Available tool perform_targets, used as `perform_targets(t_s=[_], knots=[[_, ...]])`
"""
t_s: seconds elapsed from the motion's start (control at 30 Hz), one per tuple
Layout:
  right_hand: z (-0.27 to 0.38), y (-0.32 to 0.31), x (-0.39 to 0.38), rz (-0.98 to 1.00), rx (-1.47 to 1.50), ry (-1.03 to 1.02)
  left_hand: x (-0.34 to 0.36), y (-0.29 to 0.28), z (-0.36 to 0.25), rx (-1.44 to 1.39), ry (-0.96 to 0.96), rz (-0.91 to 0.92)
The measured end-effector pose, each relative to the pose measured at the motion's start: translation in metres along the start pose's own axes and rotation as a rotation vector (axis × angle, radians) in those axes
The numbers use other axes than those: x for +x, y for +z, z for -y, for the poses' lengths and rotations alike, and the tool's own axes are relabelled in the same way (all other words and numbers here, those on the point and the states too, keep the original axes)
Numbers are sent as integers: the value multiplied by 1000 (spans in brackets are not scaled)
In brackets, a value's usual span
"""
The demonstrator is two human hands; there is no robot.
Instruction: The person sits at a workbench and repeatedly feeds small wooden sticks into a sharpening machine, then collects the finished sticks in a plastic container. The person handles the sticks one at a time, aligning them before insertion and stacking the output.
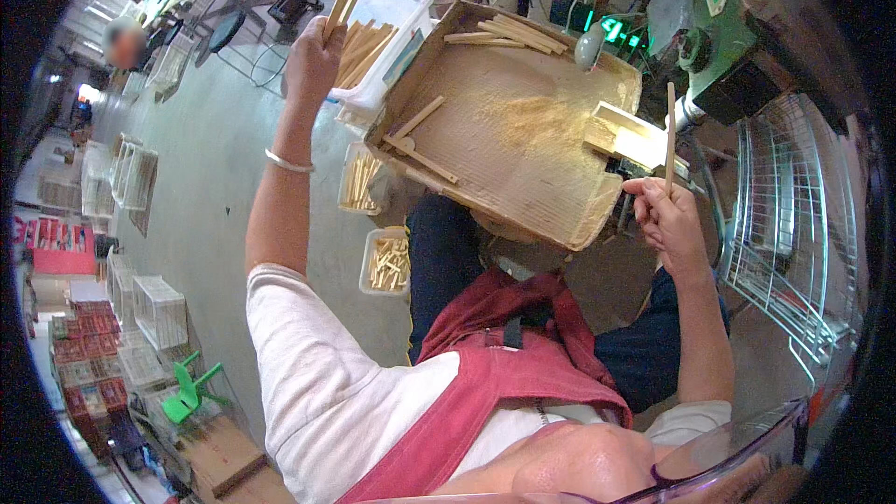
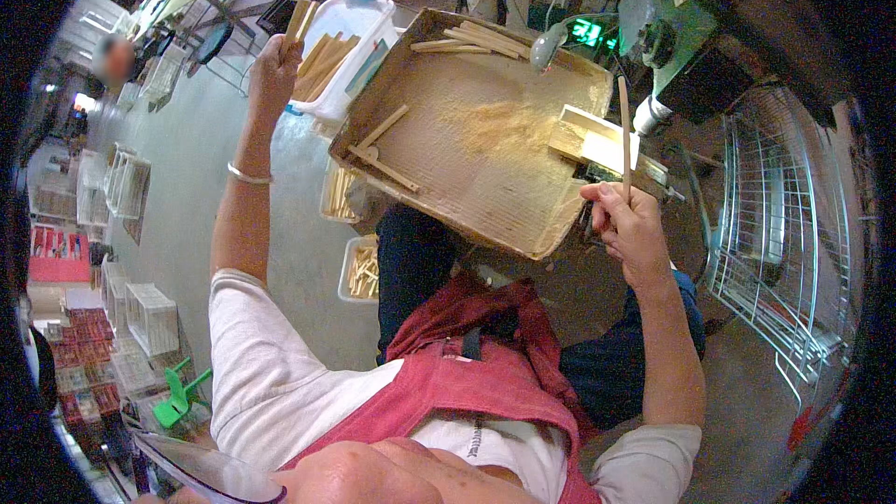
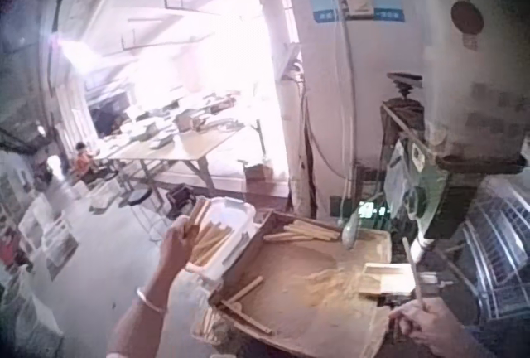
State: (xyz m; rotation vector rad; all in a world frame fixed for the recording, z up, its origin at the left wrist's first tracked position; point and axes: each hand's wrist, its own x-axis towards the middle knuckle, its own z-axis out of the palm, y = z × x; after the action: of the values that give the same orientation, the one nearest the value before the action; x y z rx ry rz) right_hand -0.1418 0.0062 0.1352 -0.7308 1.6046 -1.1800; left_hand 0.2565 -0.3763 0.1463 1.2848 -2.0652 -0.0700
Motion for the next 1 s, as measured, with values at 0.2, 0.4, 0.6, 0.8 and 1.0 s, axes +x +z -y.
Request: perform_targets(t_s=[0.2, 0.4, 0.6, 0.8, 1.0], knots=[[-3, -11, -1, -32, -24, -5, 28, 63, -50, 0, 288, -108], [-1, -6, 3, 2, -32, 14, 31, 213, -86, 62, 501, 292], [6, -10, -4, 28, -18, 54, 42, 266, -101, 372, 406, 497], [16, -11, -9, 21, -29, 24, 28, 249, -81, 343, 472, 585], [3, -7, -5, 20, -136, -55, -9, 191, -88, -583, -98, 905]])
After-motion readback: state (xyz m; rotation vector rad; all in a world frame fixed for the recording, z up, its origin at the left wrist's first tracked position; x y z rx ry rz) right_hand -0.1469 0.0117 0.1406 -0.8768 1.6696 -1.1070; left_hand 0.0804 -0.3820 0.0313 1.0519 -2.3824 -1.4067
